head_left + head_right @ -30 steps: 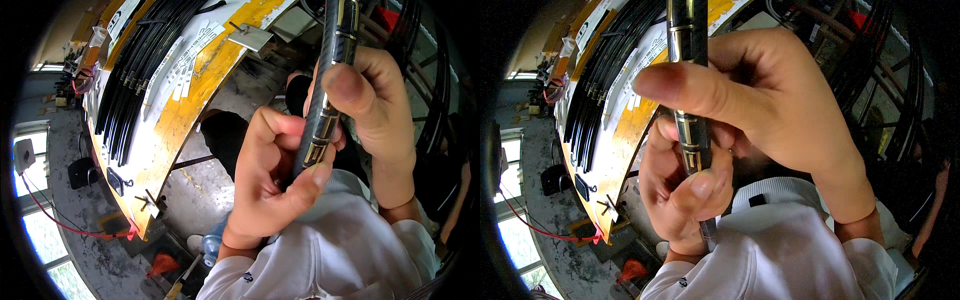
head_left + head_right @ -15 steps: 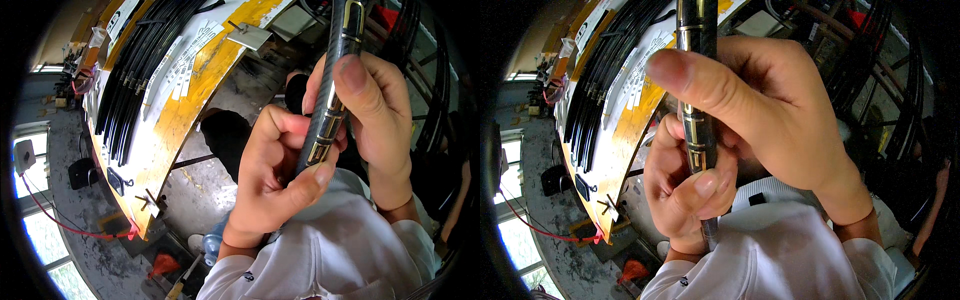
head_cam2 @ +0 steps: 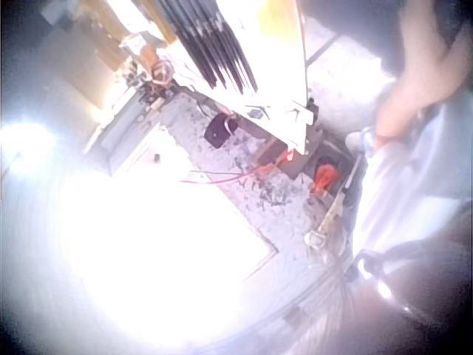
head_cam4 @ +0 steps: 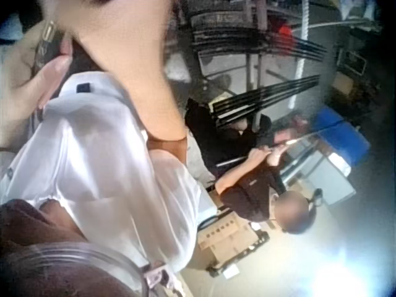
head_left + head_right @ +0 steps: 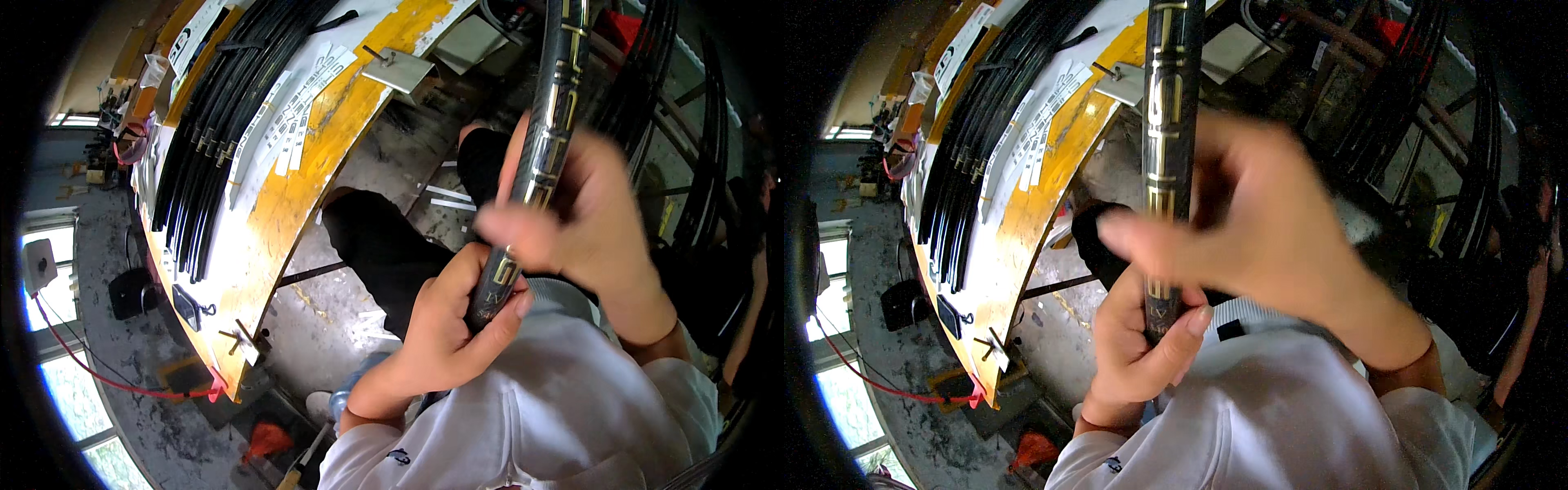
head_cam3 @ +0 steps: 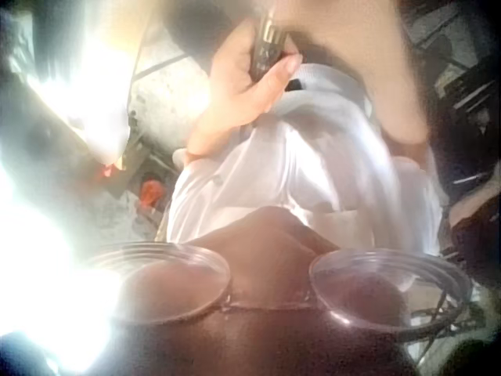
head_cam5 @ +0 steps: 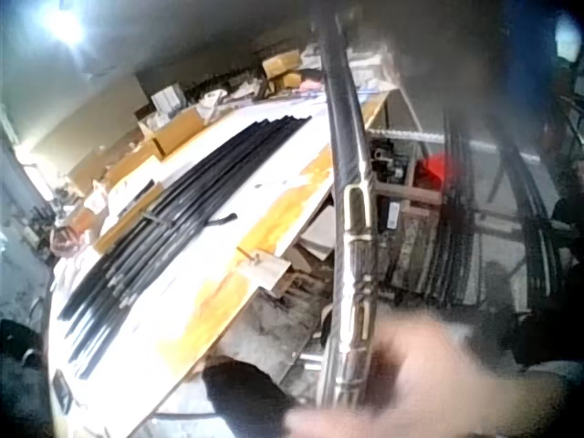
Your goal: The person trims excess plastic from a brand label using snips, then peels a metallic brand sticker from a sheet and applies it to a long black rod.
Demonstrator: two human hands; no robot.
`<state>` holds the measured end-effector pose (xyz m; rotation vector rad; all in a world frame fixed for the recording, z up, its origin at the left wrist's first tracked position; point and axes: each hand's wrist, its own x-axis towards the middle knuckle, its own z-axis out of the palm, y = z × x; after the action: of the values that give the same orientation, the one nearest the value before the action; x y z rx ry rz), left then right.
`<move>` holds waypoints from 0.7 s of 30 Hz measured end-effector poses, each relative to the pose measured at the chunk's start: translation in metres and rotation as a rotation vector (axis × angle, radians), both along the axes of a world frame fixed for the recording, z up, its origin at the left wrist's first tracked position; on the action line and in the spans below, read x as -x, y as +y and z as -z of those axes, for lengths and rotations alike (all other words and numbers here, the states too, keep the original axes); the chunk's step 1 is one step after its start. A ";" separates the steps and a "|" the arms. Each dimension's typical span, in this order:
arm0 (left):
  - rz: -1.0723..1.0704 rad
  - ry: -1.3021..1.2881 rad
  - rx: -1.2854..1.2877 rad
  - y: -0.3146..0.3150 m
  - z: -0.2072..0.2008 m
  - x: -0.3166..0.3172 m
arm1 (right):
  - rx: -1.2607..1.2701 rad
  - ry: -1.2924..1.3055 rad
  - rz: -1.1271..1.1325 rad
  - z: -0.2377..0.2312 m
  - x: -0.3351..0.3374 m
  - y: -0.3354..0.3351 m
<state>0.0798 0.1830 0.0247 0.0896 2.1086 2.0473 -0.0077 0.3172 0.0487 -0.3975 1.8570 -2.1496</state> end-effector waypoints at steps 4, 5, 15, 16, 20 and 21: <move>-0.014 -0.029 -0.003 0.004 0.005 -0.004 | -0.073 0.118 0.034 -0.004 0.024 0.010; 0.002 0.021 0.003 0.005 0.005 -0.005 | -0.032 0.102 0.052 -0.012 0.030 0.011; -0.014 0.178 0.251 -0.001 0.014 -0.007 | 0.030 0.113 0.002 0.000 0.034 0.009; -0.014 0.135 0.164 -0.001 0.015 -0.009 | 0.039 0.139 0.055 -0.012 0.041 0.011; -0.064 0.115 0.149 0.001 0.018 -0.003 | 0.004 0.015 -0.051 0.017 0.014 0.000; -0.071 0.266 0.195 0.001 0.021 0.001 | -0.049 -0.011 -0.173 0.022 0.003 -0.003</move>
<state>0.0787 0.1841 0.0032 0.2755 2.4927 1.9480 -0.0107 0.3144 0.0268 -0.5143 1.7953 -1.9852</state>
